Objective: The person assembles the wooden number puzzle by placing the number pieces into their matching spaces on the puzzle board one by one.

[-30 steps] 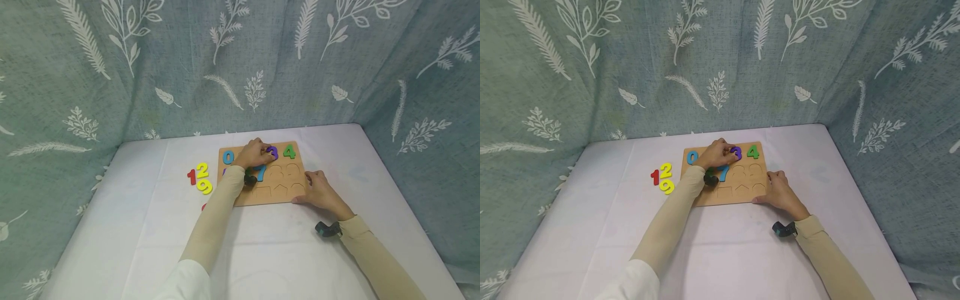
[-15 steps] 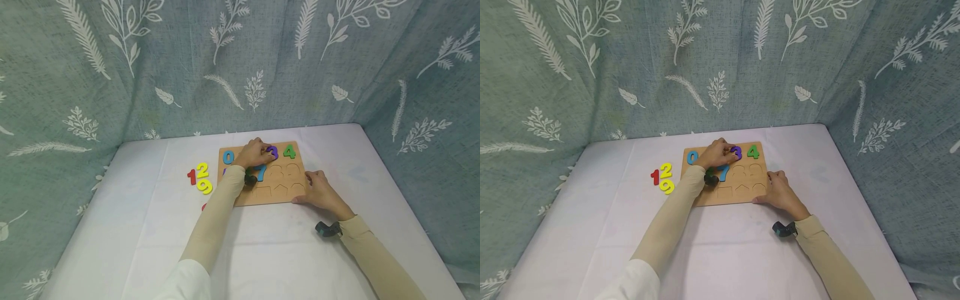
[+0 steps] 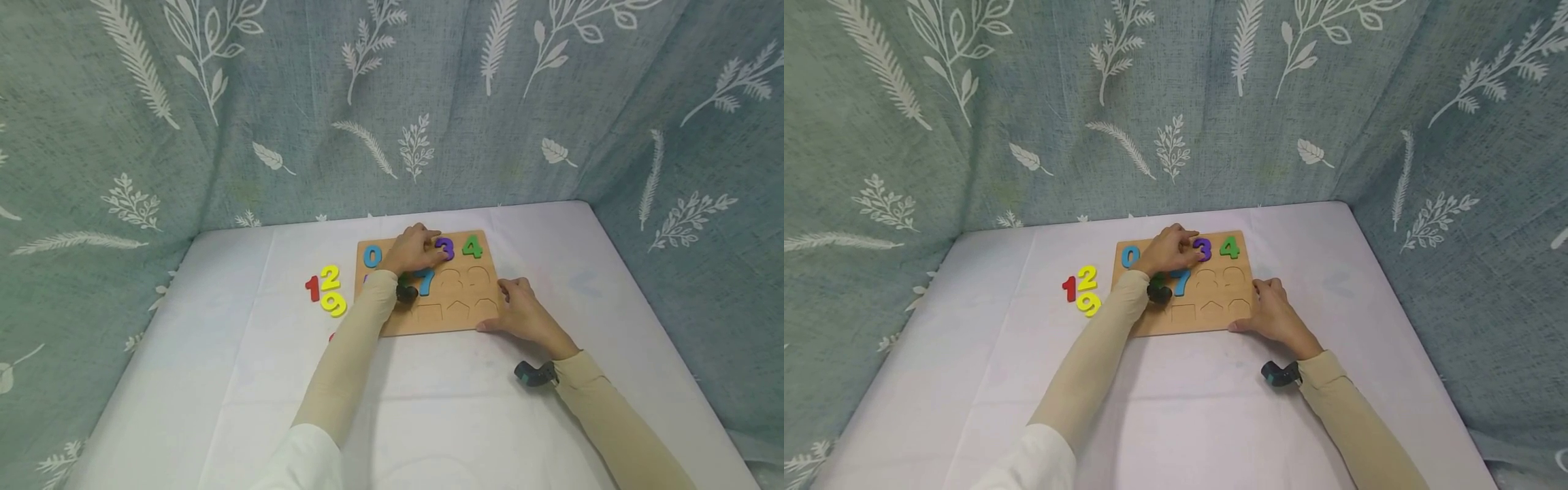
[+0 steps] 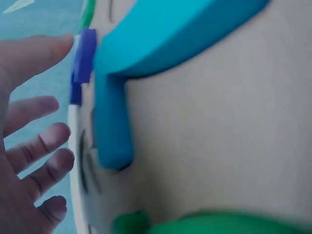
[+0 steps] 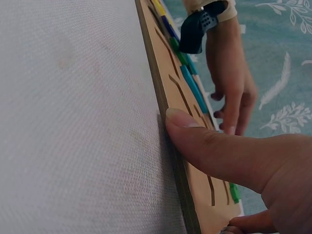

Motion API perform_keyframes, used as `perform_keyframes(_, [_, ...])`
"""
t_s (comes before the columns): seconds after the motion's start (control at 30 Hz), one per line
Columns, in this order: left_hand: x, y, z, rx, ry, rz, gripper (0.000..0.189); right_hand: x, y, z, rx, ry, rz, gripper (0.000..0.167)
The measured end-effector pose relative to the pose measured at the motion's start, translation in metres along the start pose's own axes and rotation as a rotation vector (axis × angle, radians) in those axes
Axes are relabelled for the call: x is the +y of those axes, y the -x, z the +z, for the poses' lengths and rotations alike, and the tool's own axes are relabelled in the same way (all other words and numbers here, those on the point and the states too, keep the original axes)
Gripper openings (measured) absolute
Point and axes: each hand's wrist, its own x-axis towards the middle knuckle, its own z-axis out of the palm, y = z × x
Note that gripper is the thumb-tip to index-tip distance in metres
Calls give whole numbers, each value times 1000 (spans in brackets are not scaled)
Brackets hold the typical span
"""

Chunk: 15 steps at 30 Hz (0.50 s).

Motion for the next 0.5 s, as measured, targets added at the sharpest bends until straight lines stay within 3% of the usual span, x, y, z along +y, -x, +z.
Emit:
perform_keyframes(0.1, [-1,7,-12,40,41,-32,60,-2,0,1,-7,-4,-4,117])
perform_keyframes(0.23, [-5,21,-39,127,100,-46,56,-2,1,1,-3,-5,-8,117])
perform_keyframes(0.5, [-23,66,-89,307,227,-72,51,-1,1,0,-7,-7,-6,119])
